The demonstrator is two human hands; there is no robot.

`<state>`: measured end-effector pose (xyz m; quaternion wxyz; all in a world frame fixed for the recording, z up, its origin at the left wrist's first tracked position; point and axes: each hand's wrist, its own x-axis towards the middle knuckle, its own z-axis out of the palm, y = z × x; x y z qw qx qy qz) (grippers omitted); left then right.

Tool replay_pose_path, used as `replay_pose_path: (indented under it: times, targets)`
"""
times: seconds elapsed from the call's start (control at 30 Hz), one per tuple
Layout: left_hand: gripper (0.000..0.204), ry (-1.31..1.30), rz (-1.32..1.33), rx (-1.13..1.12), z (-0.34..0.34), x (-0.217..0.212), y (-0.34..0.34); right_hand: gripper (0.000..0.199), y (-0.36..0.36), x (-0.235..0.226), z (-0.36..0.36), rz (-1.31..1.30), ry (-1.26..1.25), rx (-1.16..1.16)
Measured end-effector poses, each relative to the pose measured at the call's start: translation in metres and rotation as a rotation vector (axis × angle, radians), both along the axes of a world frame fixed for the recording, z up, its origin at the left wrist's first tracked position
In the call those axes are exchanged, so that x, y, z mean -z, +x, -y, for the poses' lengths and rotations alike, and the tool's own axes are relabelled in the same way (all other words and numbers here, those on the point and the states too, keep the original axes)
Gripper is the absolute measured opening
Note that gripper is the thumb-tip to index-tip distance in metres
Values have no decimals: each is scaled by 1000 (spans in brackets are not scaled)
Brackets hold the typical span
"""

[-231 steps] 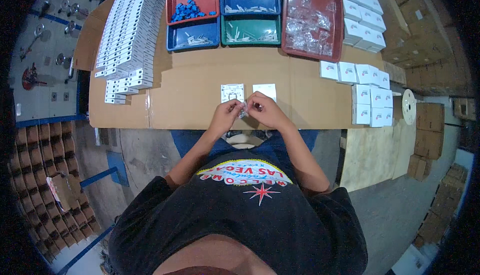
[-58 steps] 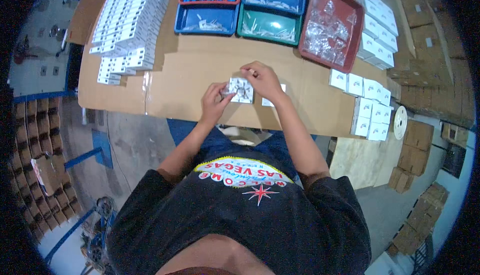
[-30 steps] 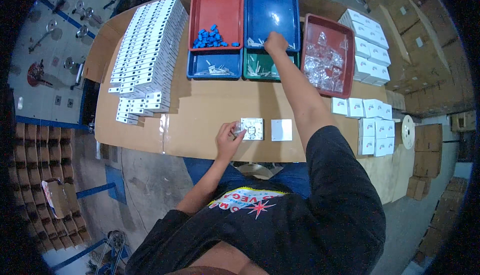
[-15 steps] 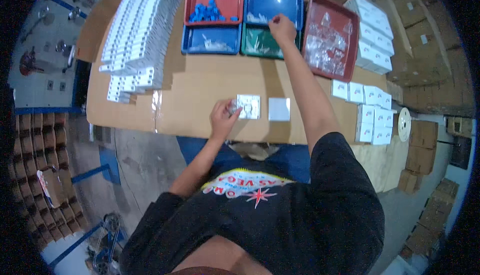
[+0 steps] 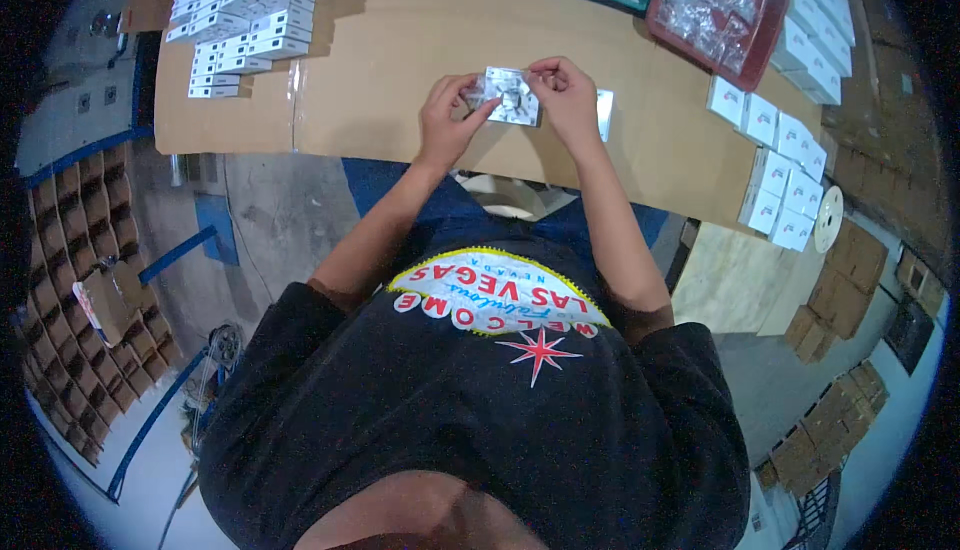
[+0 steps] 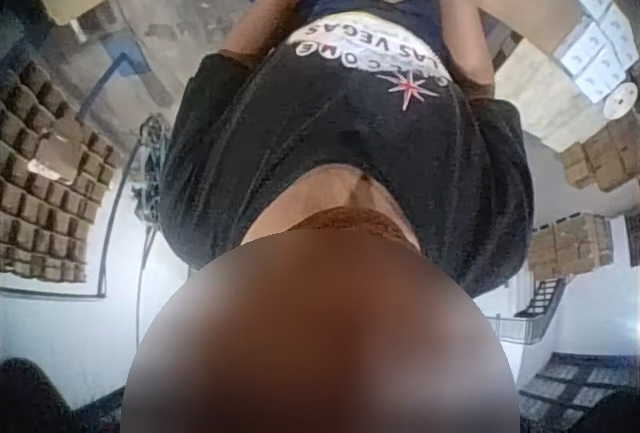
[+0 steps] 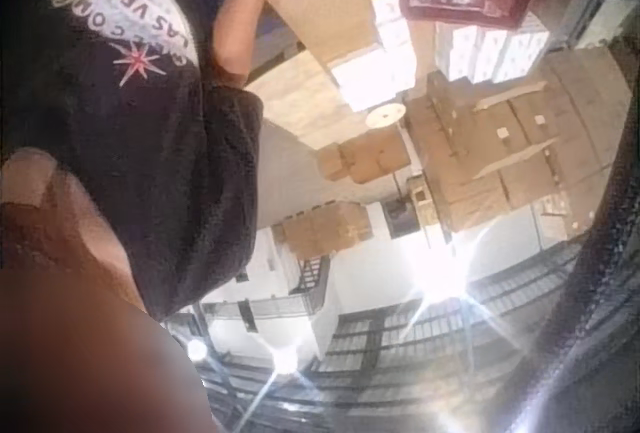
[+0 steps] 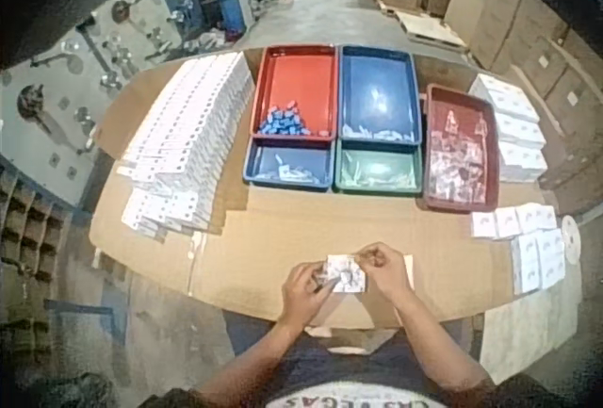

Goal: The recorder assembles small white plastic device housings by inserting blue components and snapping the pieces together.

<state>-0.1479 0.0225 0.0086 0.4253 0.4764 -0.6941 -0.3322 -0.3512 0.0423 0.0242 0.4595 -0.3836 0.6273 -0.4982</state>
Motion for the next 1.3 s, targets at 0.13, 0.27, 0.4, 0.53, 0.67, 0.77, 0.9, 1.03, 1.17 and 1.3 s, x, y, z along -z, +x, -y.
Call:
replay_pose_path:
  times: [0.13, 0.27, 0.4, 0.53, 0.67, 0.77, 0.9, 1.03, 1.17, 1.3]
  targets:
    - [37, -3, 15, 42, -2, 2, 0, 13, 20, -21, -17, -70, 78, -63]
    - [36, -41, 23, 63, -4, 6, 0, 16, 23, -10, -11, -294, 12, -148]
    - [37, -73, 30, 71, -3, 7, 2, 17, 23, -19, -4, -367, -76, -243]
    - [38, -61, 25, 84, -3, 8, 3, 15, 21, -21, -1, -381, -86, -336]
    - [36, -60, 21, 71, -1, 11, 3, 16, 21, -19, -2, -330, -87, -443]
    - [36, -80, 29, 81, 0, 15, 4, 27, 22, -18, -3, -445, -69, -544]
    - [37, -75, 9, 81, -2, 13, 4, 38, 24, -16, -5, -381, -54, -529]
    - [38, -53, 16, 73, -5, 11, 4, 34, 25, -25, -4, -334, -51, -433]
    - [38, -13, 23, 58, -7, 13, 4, 30, 20, -27, -5, -336, -36, -483]
    - [38, -60, 12, 79, -3, 9, 1, 26, 17, -35, 2, -422, -63, -462]
